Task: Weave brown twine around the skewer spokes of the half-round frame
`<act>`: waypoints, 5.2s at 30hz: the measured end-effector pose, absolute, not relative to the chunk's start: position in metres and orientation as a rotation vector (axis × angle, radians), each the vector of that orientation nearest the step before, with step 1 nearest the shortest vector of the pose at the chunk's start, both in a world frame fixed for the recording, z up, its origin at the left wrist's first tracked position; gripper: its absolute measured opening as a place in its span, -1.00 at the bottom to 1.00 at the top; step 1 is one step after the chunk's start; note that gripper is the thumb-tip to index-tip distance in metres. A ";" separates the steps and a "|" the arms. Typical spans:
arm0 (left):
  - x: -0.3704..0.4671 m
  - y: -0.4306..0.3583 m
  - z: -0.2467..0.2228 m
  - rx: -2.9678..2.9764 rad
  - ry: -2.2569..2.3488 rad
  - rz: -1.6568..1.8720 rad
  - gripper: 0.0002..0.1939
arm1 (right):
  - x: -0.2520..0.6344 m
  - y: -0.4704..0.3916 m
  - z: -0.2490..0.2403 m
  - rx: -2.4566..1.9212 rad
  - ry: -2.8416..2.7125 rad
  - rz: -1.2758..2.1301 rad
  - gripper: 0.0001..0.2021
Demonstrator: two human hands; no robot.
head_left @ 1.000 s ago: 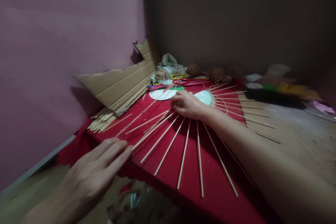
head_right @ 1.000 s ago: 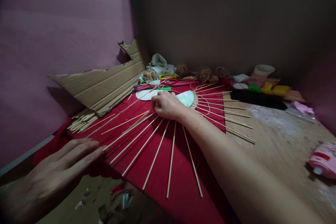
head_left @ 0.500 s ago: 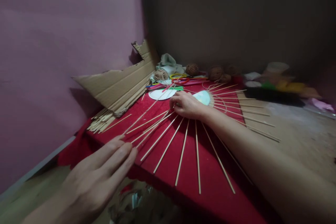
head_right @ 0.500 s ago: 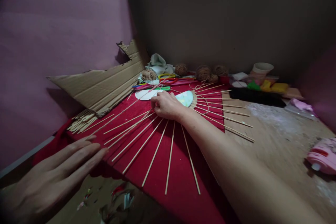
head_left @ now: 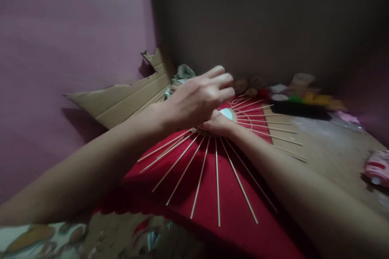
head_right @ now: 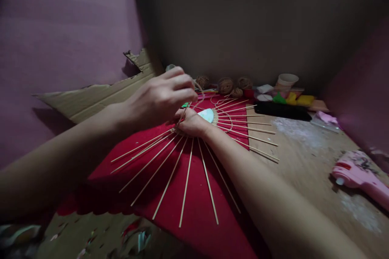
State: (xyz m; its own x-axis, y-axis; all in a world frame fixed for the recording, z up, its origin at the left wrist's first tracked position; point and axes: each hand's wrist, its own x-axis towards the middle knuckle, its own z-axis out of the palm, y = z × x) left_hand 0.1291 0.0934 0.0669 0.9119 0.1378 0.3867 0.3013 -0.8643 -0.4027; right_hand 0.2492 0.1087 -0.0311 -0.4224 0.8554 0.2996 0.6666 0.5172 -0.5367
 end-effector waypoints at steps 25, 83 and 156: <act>0.081 0.170 -0.015 -3.411 -1.298 -0.034 -0.67 | 0.272 0.095 -0.031 -1.144 -1.424 0.880 -0.62; 0.085 0.156 -0.033 -3.357 -1.503 -0.285 -0.64 | 0.336 0.063 -0.020 -1.059 -0.457 0.875 -0.66; 0.092 0.153 -0.028 -3.282 -1.078 -0.182 -0.41 | 0.179 -0.039 -0.044 -1.088 -2.452 0.132 -0.85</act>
State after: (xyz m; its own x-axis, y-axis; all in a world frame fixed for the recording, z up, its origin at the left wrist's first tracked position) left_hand 0.0925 0.1525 -0.0279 0.8051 0.5931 -0.0003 0.5603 -0.7604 0.3284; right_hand 0.1786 -0.0389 -0.0445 -0.5864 0.7236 0.3640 0.6804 0.6839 -0.2635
